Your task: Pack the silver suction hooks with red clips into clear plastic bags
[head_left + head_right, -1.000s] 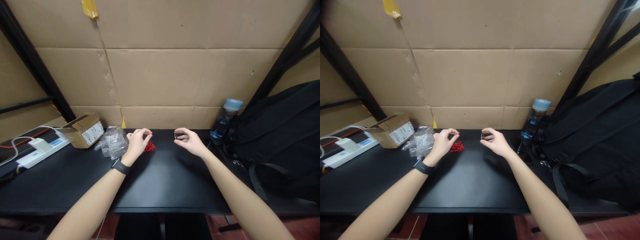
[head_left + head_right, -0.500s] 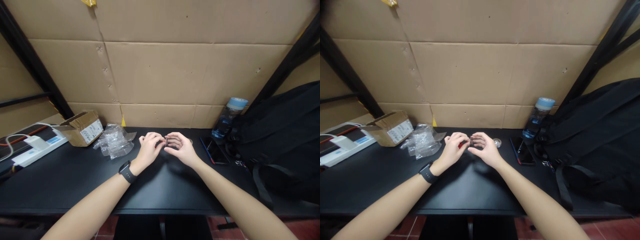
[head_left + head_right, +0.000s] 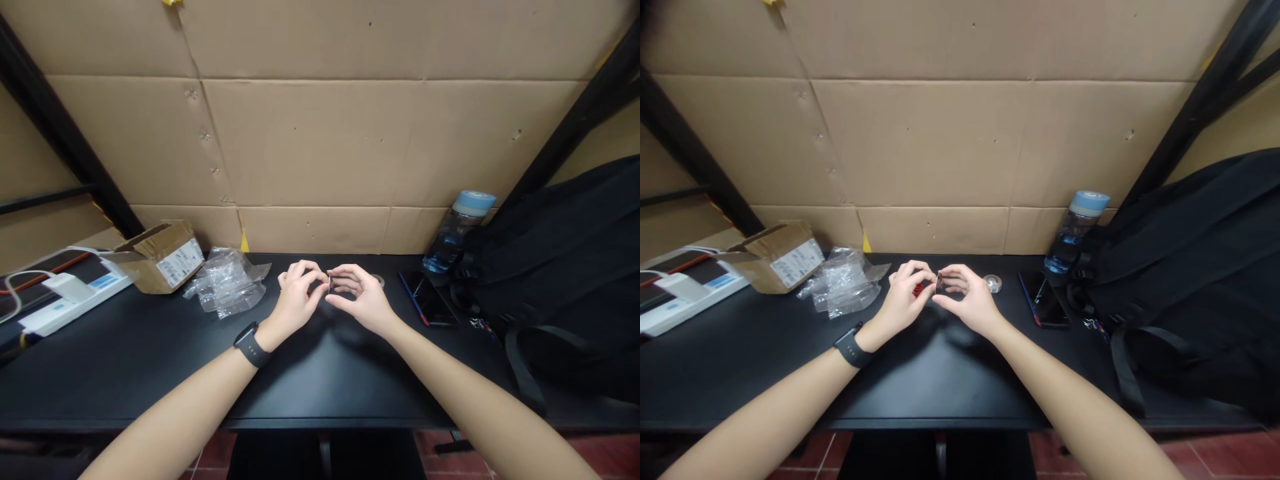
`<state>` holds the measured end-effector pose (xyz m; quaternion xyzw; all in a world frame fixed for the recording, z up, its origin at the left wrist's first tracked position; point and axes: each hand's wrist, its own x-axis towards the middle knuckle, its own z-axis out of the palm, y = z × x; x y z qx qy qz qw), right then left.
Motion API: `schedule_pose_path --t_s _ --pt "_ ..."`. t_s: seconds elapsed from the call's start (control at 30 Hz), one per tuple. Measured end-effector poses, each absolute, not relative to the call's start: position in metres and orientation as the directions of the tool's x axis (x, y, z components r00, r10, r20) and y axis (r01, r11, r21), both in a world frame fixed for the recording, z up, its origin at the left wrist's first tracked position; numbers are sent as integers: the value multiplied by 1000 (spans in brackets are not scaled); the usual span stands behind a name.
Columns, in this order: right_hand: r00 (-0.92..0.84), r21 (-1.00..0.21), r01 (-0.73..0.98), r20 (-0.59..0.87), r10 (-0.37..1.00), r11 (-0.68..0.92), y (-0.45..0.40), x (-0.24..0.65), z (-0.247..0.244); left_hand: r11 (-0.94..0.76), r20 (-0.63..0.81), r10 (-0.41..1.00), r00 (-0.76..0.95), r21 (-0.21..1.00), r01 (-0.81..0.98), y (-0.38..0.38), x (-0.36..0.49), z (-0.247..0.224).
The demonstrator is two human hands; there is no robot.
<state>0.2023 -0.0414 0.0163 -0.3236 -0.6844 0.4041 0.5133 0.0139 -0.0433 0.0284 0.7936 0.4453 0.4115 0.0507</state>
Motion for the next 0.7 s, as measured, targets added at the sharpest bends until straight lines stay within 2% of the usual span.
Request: schedule_pose_path --t_s 0.53,0.6,0.7 --pt "-267 -899 16 417 869 437 -38 202 11 -606 640 722 262 403 686 -42 15 26" --pt "-295 -891 53 417 860 450 -36 205 14 -602 648 718 252 398 693 -43 15 27" --pt "-335 -829 202 442 832 522 -34 210 19 -606 657 712 249 395 691 -45 16 28"
